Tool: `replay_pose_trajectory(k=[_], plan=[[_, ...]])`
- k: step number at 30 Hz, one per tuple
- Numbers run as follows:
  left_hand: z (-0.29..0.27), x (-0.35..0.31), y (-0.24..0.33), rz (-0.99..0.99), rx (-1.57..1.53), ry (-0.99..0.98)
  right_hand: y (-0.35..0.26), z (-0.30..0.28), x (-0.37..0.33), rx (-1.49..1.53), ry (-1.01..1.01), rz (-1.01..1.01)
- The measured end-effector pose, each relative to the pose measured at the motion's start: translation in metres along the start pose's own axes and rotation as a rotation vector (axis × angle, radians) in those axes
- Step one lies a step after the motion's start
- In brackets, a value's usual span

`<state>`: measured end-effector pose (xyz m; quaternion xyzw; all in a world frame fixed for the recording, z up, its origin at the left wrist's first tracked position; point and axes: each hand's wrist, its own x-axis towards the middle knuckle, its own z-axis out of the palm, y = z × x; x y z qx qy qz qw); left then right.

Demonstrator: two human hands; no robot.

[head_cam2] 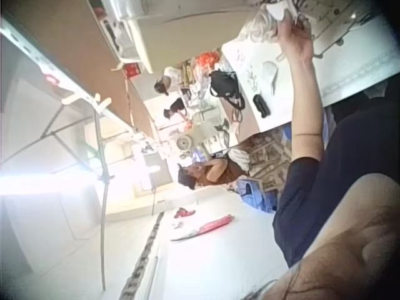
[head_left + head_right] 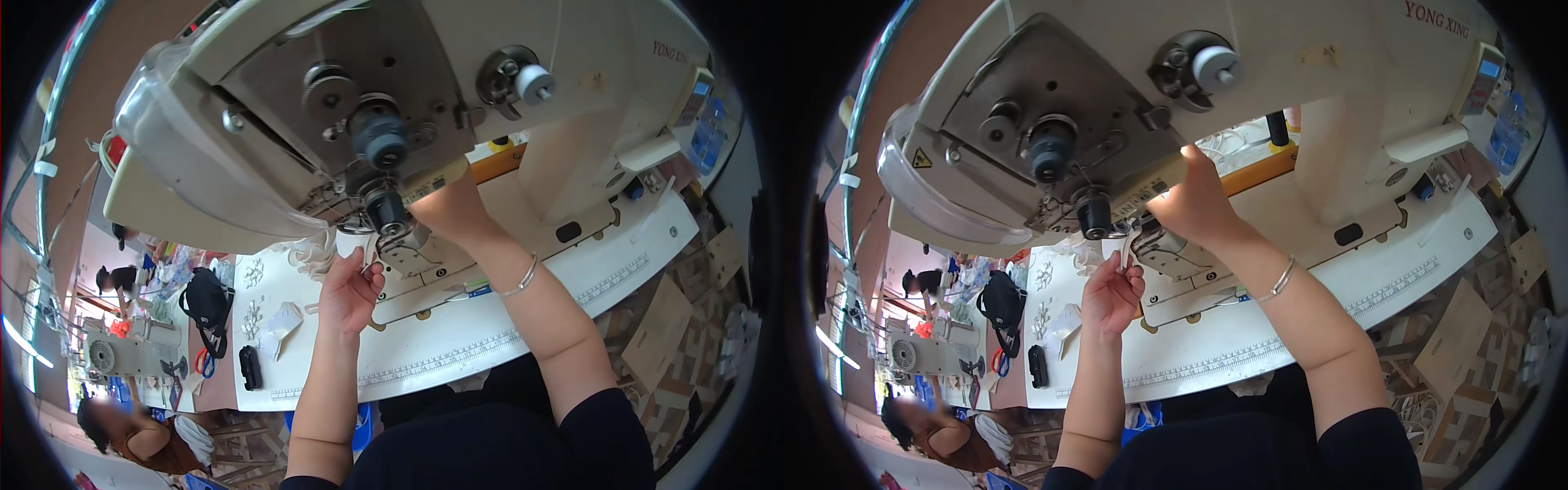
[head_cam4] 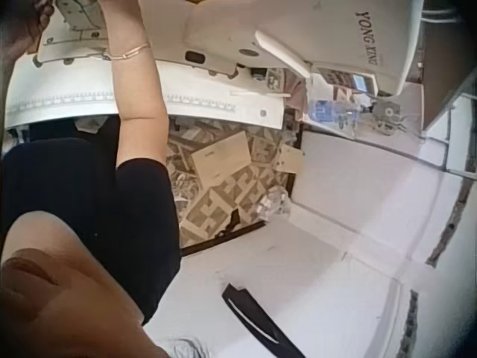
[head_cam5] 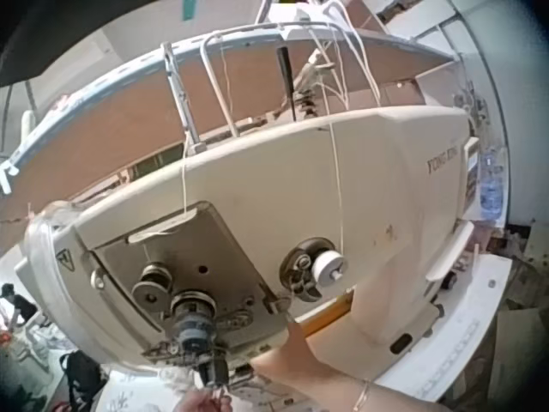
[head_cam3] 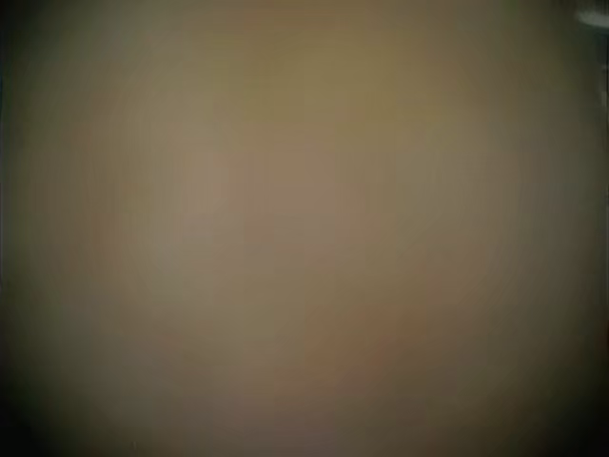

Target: The person operates an industrial sewing machine to stitch white fabric pieces, likely face masks. They feed the fabric under the presser foot, guide it through the machine, and trim the connecting threads with scissors. The finished pieces are placed in a pile on the table.

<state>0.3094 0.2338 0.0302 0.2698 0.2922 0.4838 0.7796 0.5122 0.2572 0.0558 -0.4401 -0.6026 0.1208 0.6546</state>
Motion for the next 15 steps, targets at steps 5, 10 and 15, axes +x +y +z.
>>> replay_pose_trajectory(k=[5, 10, 15], plan=[[0.002, 0.001, -0.002, 0.004, -0.005, -0.005, -0.019, 0.003, -0.005, 0.015, 0.206, -0.135], [0.003, 0.003, -0.003, -0.004, -0.011, -0.037, -0.028, 0.005, -0.015, -0.015, 0.165, -0.057], [0.003, 0.008, -0.001, -0.041, -0.057, -0.083, -0.028, 0.004, -0.016, 0.001, 0.137, 0.006]])
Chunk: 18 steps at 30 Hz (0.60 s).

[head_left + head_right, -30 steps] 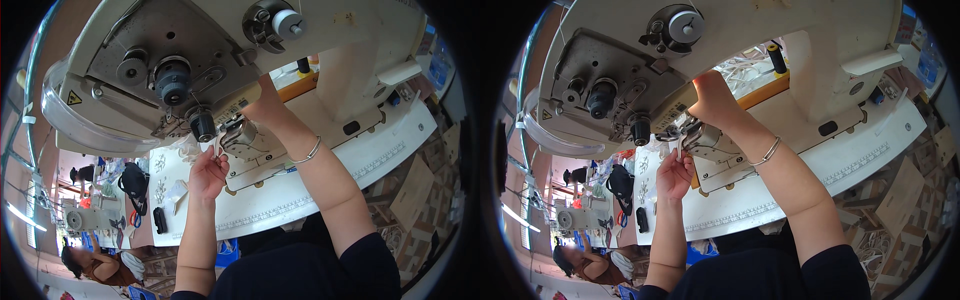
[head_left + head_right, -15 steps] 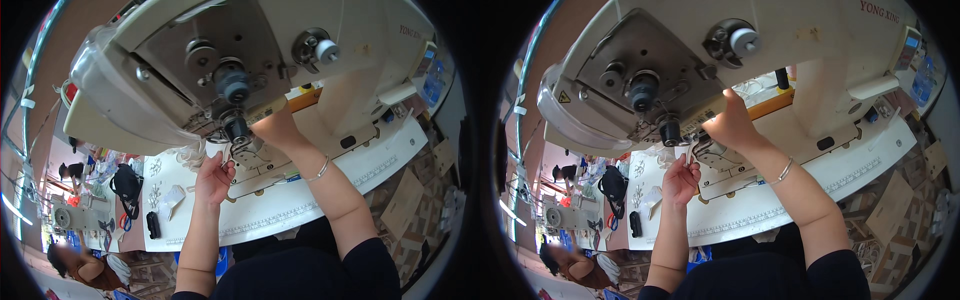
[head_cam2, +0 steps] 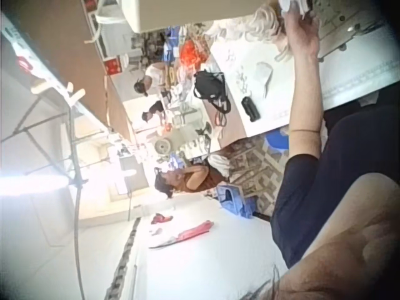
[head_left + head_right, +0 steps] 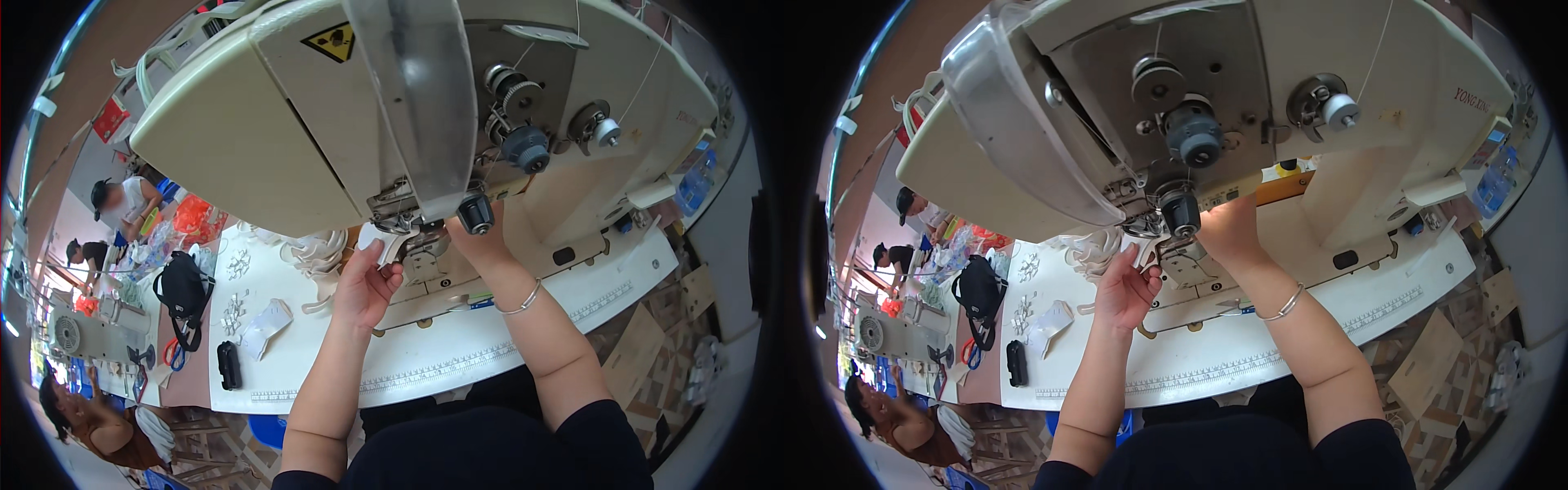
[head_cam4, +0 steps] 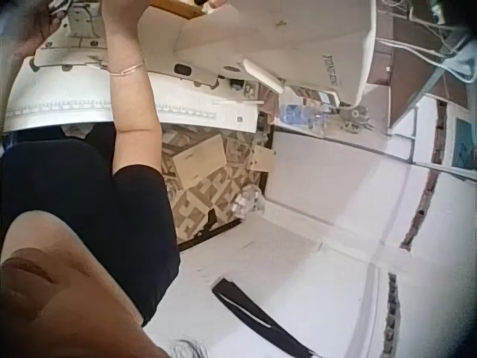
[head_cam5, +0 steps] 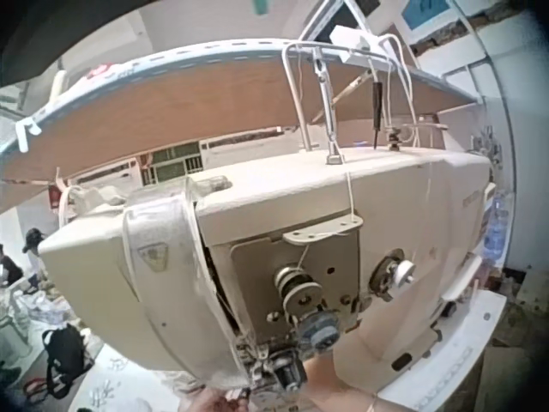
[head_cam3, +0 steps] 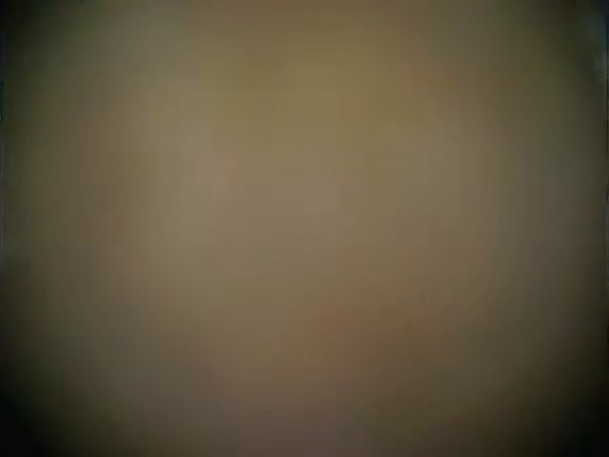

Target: The person operates an industrial sewing machine to stitch white fabric pieces, likely face masks. They feed the fabric under the presser foot, guide it through the machine, and trim the connecting threads with scissors. The finished pieces are placed in a pile on the table.

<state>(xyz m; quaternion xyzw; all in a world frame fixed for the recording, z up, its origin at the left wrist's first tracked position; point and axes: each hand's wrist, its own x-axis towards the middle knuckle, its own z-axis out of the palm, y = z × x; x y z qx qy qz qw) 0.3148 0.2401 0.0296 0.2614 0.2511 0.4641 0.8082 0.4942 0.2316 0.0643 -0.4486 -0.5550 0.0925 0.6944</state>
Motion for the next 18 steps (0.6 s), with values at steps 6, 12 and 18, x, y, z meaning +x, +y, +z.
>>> replay_pose_trajectory(k=[6, 12, 18], plan=[[0.004, -0.007, -0.006, 0.172, 0.106, 0.028, 0.024, -0.019, -0.040, -0.311, 0.068, -0.092], [0.004, -0.005, -0.009, 0.163, 0.059, 0.013, 0.028, -0.024, -0.068, -0.114, 0.108, -0.091], [0.005, -0.005, -0.010, 0.151, 0.045, 0.027, 0.022, -0.019, -0.080, -0.078, 0.102, -0.046]])
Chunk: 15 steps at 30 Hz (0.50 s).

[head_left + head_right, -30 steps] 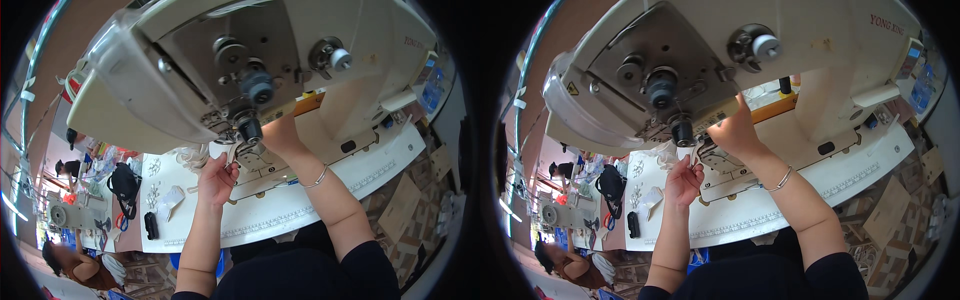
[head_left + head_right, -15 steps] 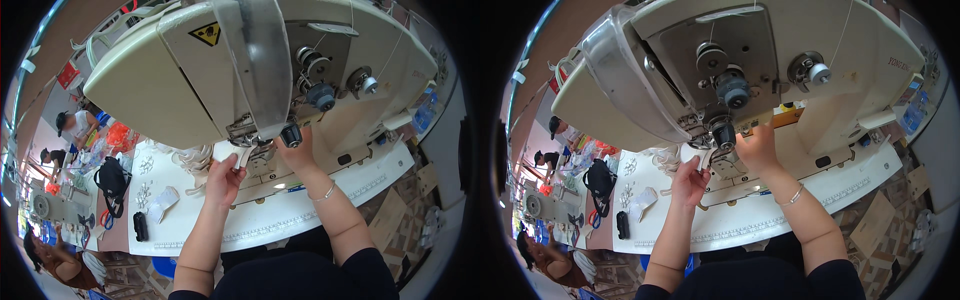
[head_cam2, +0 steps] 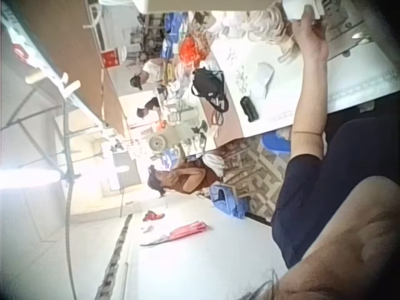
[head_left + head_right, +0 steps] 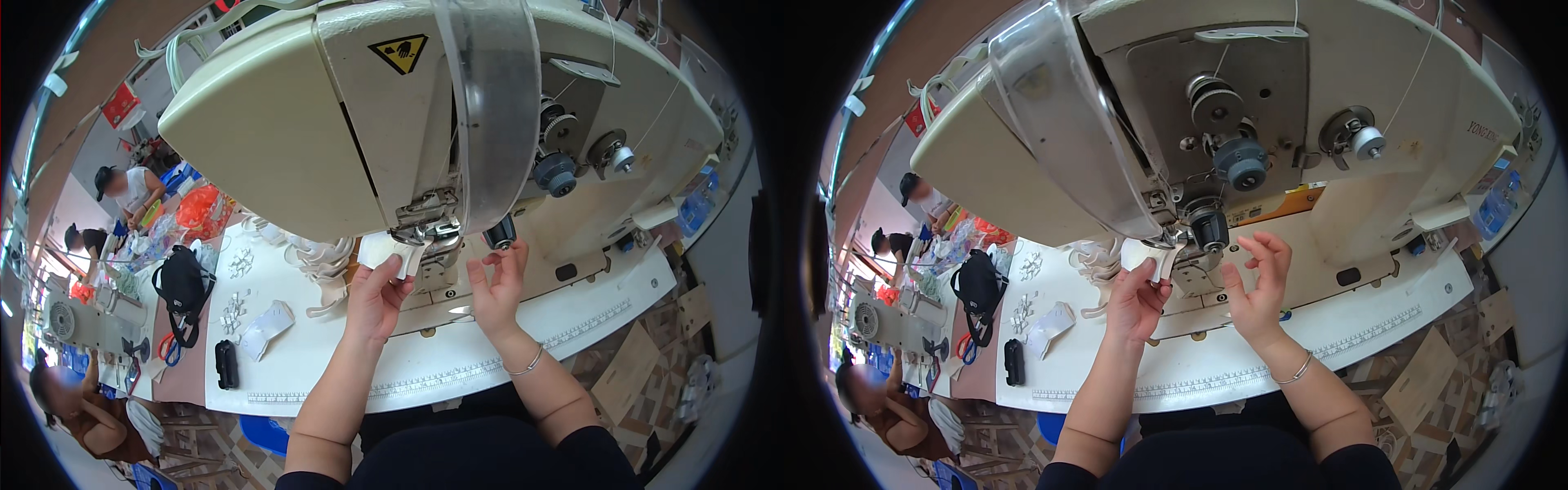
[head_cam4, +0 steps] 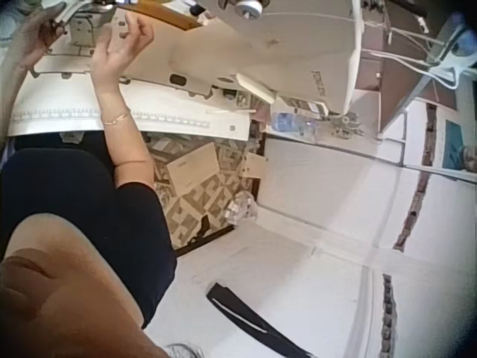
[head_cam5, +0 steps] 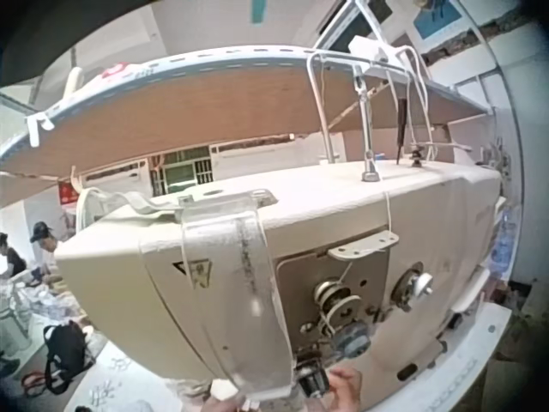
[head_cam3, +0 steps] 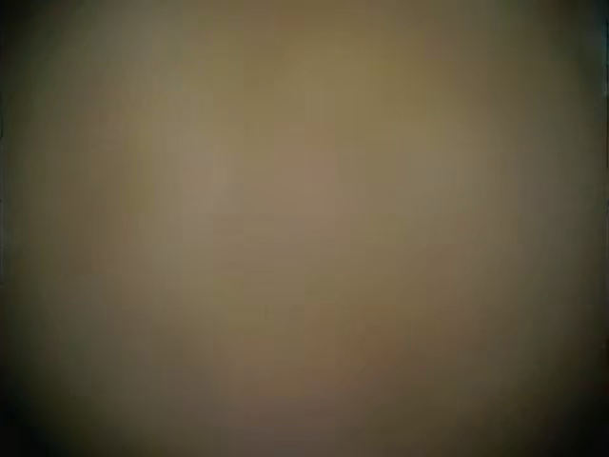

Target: The person operates an industrial sewing machine to stitch white fabric pieces, likely face masks. They feed the fabric under the presser foot, guide it through the machine, and trim the connecting threads with scissors. The finished pieces are placed in a pile on the table.

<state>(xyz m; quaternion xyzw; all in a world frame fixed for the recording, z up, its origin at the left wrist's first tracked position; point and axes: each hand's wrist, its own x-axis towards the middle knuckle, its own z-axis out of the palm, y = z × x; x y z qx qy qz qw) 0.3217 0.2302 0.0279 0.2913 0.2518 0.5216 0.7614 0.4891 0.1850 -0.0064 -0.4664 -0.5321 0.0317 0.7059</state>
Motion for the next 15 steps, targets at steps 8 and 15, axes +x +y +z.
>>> replay_pose_trajectory(k=[8, 15], plan=[[-0.006, 0.001, 0.000, -0.014, -0.006, -0.054, -0.012, 0.009, -0.011, 0.104, -0.152, 0.079], [0.010, -0.036, -0.041, 0.154, 0.083, 0.078, -0.041, 0.010, 0.010, 0.448, -0.409, 0.703]])
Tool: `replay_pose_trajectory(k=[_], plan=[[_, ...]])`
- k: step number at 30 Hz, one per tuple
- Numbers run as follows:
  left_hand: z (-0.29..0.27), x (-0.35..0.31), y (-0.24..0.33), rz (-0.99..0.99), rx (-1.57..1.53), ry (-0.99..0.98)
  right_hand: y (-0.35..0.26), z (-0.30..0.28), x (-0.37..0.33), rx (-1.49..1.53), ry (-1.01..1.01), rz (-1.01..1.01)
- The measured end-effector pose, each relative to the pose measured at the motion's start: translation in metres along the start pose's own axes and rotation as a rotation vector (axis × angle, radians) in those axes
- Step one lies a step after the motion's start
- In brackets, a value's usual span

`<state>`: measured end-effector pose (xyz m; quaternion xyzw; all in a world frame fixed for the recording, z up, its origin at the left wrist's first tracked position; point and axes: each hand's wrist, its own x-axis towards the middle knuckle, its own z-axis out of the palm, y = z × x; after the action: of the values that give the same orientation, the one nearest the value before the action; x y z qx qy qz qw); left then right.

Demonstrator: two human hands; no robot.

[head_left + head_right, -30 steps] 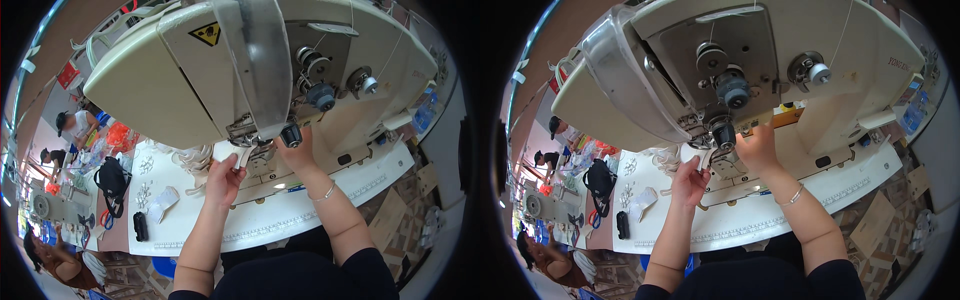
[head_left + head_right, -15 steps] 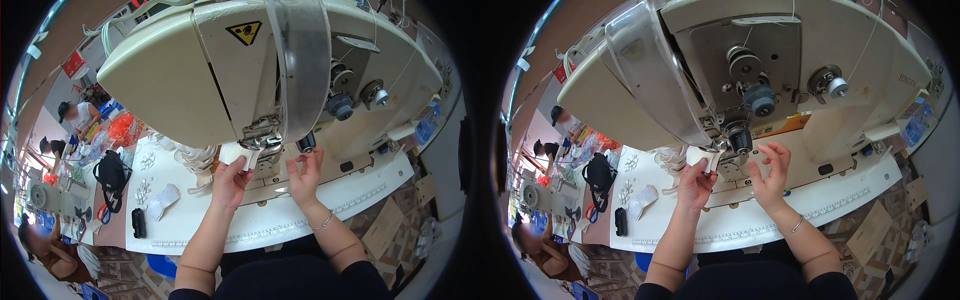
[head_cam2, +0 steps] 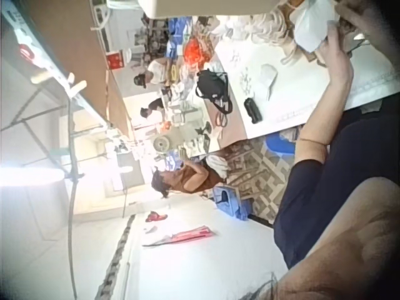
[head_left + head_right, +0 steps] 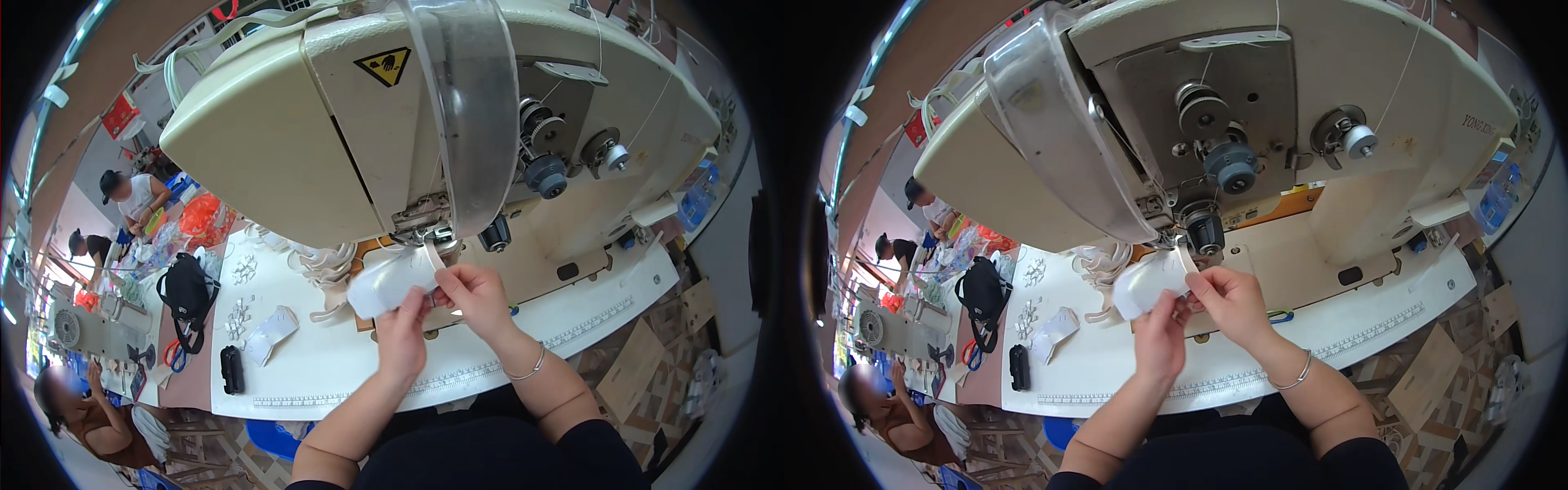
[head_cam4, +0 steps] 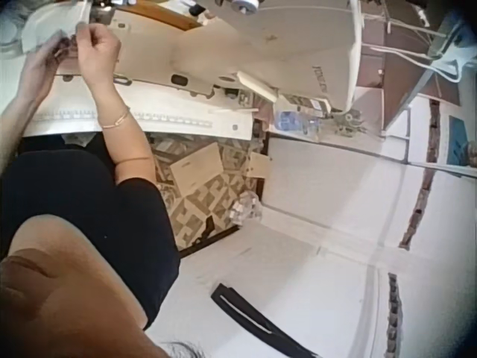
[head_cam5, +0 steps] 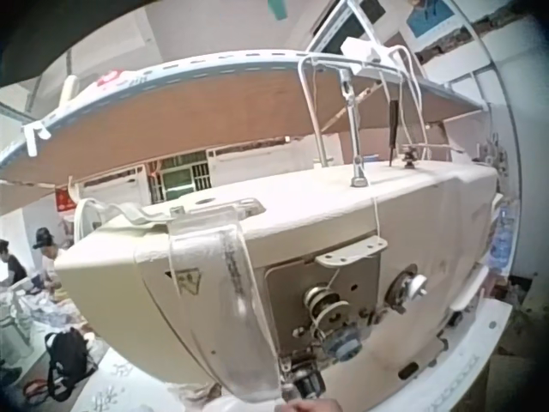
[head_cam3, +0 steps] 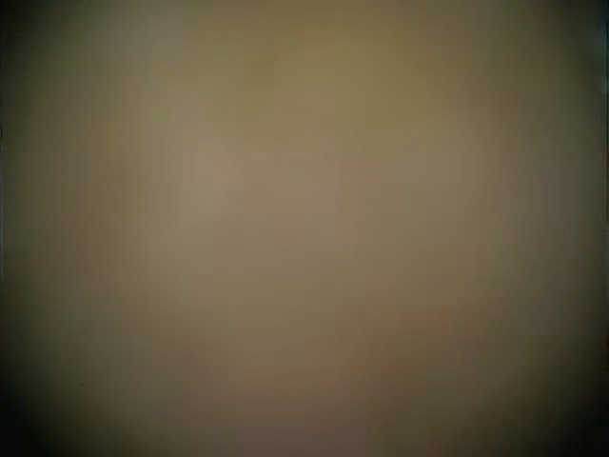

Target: The person operates an industrial sewing machine to stitch white fabric pieces, likely face masks. They feed the fabric under the presser foot, guide it through the machine, and trim the connecting threads with scissors. The finished pieces are placed in a pile on the table.

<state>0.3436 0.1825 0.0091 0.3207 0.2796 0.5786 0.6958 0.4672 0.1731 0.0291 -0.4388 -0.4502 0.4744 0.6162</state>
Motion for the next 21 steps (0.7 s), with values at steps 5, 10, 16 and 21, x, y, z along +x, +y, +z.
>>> replay_pose_trajectory(k=[5, 10, 16, 21], plan=[[0.015, -0.012, -0.011, 0.013, -0.101, -0.008, -0.010, -0.016, 0.007, -0.027, -0.099, 0.052], [0.014, -0.010, -0.015, 0.016, -0.127, -0.014, -0.005, -0.019, 0.008, 0.001, -0.110, 0.072], [-0.006, -0.017, 0.004, 0.259, 0.465, -0.273, -0.011, -0.013, 0.010, 0.023, -0.079, 0.101], [0.003, 0.006, 0.030, 1.281, 1.466, -0.150, -0.011, -0.014, 0.010, 0.075, -0.101, 0.095]])
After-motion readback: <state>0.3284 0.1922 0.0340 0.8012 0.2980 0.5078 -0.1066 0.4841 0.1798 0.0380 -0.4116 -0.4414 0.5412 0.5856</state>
